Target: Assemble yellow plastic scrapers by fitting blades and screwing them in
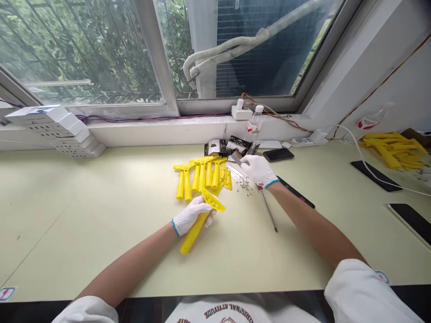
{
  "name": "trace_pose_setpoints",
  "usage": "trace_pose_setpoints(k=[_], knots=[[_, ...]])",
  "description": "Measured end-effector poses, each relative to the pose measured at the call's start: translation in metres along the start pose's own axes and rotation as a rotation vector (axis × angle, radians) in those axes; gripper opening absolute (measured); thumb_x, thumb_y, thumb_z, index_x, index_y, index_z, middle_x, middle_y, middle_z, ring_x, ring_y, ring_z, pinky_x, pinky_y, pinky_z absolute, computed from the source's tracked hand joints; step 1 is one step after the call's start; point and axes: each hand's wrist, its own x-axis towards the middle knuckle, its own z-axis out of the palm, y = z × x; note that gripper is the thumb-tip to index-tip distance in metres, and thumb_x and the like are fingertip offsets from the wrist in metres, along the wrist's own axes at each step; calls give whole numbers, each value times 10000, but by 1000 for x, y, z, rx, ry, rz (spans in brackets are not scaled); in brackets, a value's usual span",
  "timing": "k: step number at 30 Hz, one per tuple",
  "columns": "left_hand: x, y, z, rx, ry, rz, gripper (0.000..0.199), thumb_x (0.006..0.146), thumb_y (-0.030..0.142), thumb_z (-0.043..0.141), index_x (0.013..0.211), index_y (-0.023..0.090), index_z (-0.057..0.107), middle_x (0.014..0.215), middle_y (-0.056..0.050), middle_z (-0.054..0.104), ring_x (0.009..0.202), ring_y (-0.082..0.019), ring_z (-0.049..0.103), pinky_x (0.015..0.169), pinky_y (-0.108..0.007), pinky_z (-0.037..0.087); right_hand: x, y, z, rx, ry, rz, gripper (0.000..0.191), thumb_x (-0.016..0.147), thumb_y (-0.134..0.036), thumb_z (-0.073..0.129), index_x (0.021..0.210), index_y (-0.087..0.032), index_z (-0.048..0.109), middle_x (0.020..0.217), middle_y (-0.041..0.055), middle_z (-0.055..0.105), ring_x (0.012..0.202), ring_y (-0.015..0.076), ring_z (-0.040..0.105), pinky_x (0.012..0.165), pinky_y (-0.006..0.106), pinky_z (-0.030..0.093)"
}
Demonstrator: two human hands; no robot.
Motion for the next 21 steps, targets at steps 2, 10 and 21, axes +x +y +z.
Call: trace_pose_setpoints(k=[2, 10, 21], knots=[[1, -3, 1, -7, -10, 27, 300, 856, 315, 742, 1068, 173, 584, 878, -18, 670, 515, -127, 624, 493, -264, 488, -18, -8, -6, 170, -58, -73, 358, 1011, -323, 509, 1170, -174, 793, 1063, 62, 827, 920, 192, 729, 805, 267, 530], [6, -6, 14, 114, -48, 30, 396, 855, 311, 786, 1184, 163, 624, 1012, -59, 717, 613, -120, 643, 577, -266, 540, -91, -29, 23, 952, -478, -121, 205, 910, -264, 625, 1017, -177, 777, 949, 38, 764, 847, 175, 706, 771, 297, 571], [3, -10, 16, 298, -57, 24, 333, 894, 357, 757, 1142, 135, 749, 996, -98, 765, 728, -187, 698, 601, -287, 565, -118, -41, 41, 867, -361, -101, 212, 936, -256, 630, 1019, -216, 821, 936, 39, 822, 840, 206, 766, 818, 343, 636]])
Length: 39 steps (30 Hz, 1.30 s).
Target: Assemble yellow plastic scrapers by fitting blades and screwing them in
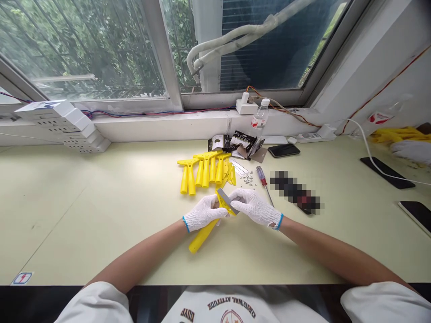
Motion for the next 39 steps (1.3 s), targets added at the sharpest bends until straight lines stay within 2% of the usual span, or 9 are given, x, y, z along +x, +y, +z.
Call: trace_pose_setpoints(k=[7, 14, 23, 26, 28, 30, 32, 35, 39], knots=[[-1, 7, 0, 21, -22, -21, 298, 906, 325, 734, 1126, 125, 754, 988, -90, 794, 597, -126, 639, 592, -268, 546, 0, 1, -1, 32, 13, -22, 270, 914, -229, 657, 1110, -203, 840, 1012, 42, 845, 911, 217, 801, 833, 331, 641], [-1, 4, 0, -2, -41, 18, 336, 923, 332, 731, 1188, 128, 756, 1047, -108, 783, 765, -181, 698, 612, -266, 566, 2, 4, -3, 53, 0, -5, 293, 901, -212, 645, 1115, -200, 845, 988, 37, 840, 897, 214, 803, 818, 326, 638], [-2, 8, 0, 24, -31, -6, 301, 926, 334, 719, 1135, 124, 771, 1022, -101, 772, 656, -131, 640, 586, -246, 539, 7, 6, -8, 11, 35, 1, 210, 874, -284, 675, 992, -193, 823, 977, 44, 826, 829, 195, 757, 749, 303, 613], [-2, 8, 1, 18, -26, -1, 306, 921, 337, 723, 1136, 126, 775, 1066, -116, 779, 718, -156, 677, 598, -251, 551, 6, 4, -5, 36, -11, 8, 212, 907, -290, 646, 1002, -196, 811, 975, 41, 819, 785, 181, 739, 718, 294, 592], [-2, 10, 2, 10, -28, 17, 317, 924, 343, 715, 1149, 129, 775, 1120, -135, 782, 817, -194, 715, 605, -253, 556, 7, 2, -7, 25, 10, 27, 207, 916, -292, 635, 994, -194, 799, 944, 36, 806, 747, 173, 721, 704, 293, 578], [-2, 13, 3, -2, -36, 20, 331, 916, 359, 726, 1153, 131, 767, 1168, -157, 780, 924, -236, 736, 609, -256, 558, 10, 2, -14, -47, 65, 33, 208, 923, -293, 626, 1002, -192, 789, 931, 34, 796, 760, 178, 723, 742, 302, 576], [-2, 15, 2, -26, -32, 10, 335, 895, 373, 749, 1125, 130, 753, 1181, -173, 779, 927, -243, 739, 602, -263, 554, 13, 4, -23, -190, 118, 22, 223, 937, -281, 611, 1051, -189, 780, 1001, 50, 804, 869, 197, 748, 839, 314, 574], [-2, 12, -2, -105, 16, -2, 344, 867, 390, 778, 1085, 131, 717, 1081, -152, 789, 676, -162, 689, 559, -262, 514, 13, 7, -28, -524, 67, 48, 256, 927, -312, 666, 1128, -181, 755, 1117, 92, 802, 1004, 240, 747, 893, 328, 547], [-1, 4, -10, -231, 127, 33, 338, 861, 433, 765, 1005, 143, 668, 921, -100, 773, 497, -123, 600, 496, -270, 456, 7, 6, -10, -906, 38, 92, 356, 934, -508, 716, 1068, -178, 713, 1091, 139, 759, 982, 296, 714, 806, 352, 504]])
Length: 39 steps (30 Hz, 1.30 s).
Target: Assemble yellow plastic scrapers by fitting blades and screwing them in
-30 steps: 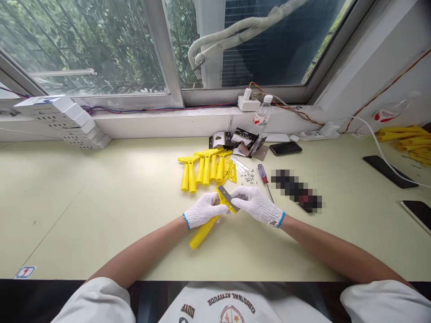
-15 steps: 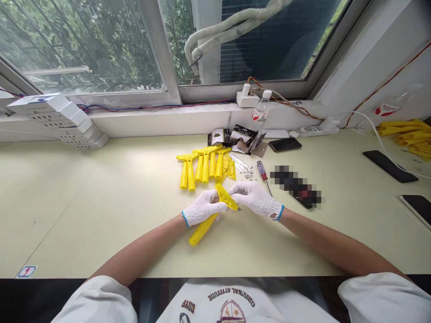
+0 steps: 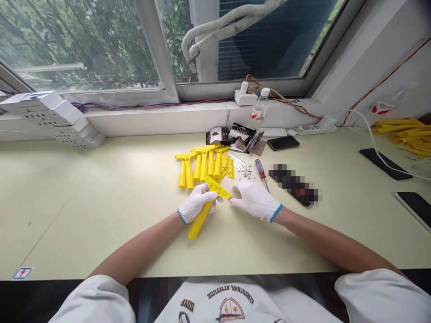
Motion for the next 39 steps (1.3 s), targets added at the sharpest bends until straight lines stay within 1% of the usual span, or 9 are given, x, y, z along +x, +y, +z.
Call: trace_pose_setpoints(k=[2, 6, 9, 16, 24, 28, 31, 35, 39], knots=[[0, -2, -2, -15, 32, 15, 329, 862, 442, 756, 963, 145, 657, 817, -77, 749, 483, -127, 584, 487, -269, 441, -2, -12, 4, -68, 8, 14, 356, 958, -524, 696, 1049, -180, 697, 1081, 147, 743, 963, 298, 708, 786, 354, 492], [0, 0, 0, -7, 43, 24, 322, 873, 438, 745, 949, 137, 659, 662, -33, 679, 469, -129, 559, 489, -260, 424, 1, -29, 3, -78, -102, 33, 201, 995, -356, 656, 1080, -180, 703, 1106, 146, 761, 993, 296, 730, 786, 348, 492], [-1, 1, 2, -17, 68, 30, 332, 867, 445, 751, 952, 138, 657, 689, -38, 688, 470, -128, 557, 479, -260, 417, 6, -31, 0, -71, -162, 35, 159, 983, -258, 629, 1081, -169, 716, 1066, 147, 787, 977, 297, 746, 762, 340, 488], [-1, -1, 3, -18, 72, 45, 317, 886, 444, 742, 950, 156, 626, 605, -2, 632, 450, -124, 527, 481, -256, 404, 14, -25, -3, -57, -247, 33, 168, 927, -212, 616, 894, -195, 779, 828, 110, 783, 734, 260, 726, 649, 330, 459], [-1, 1, -7, 9, 120, 53, 355, 846, 452, 782, 963, 156, 625, 821, -61, 738, 500, -129, 593, 500, -270, 444, 2, -23, -5, -93, -114, -93, 179, 889, -213, 651, 1057, -180, 702, 1098, 135, 748, 949, 288, 715, 747, 344, 451], [0, 0, -10, 1, 129, 70, 345, 874, 455, 769, 959, 159, 614, 803, -51, 729, 494, -122, 587, 514, -271, 441, -5, -35, 1, -177, -167, -98, 208, 930, -93, 532, 1041, -153, 697, 1025, 146, 753, 939, 287, 724, 743, 352, 443], [0, -1, -10, 2, 112, 64, 353, 866, 454, 777, 967, 155, 621, 750, -30, 702, 489, -129, 582, 498, -271, 429, -4, -43, 3, -202, -198, -71, 227, 928, -97, 539, 1076, -146, 704, 1029, 148, 767, 915, 292, 739, 697, 349, 420], [0, -2, -9, 5, 118, 69, 337, 872, 438, 764, 985, 157, 616, 864, -60, 747, 508, -127, 600, 511, -281, 451, -2, -46, -1, -198, -225, -57, 194, 903, -126, 588, 1050, -142, 714, 971, 143, 779, 859, 290, 747, 641, 345, 377], [-1, 3, -10, 79, 126, 40, 315, 891, 439, 718, 1001, 164, 611, 943, -82, 767, 533, -134, 614, 525, -292, 467, -2, -39, -8, -178, -213, -93, 161, 883, -128, 599, 985, -167, 718, 955, 120, 775, 858, 273, 732, 658, 342, 371]])
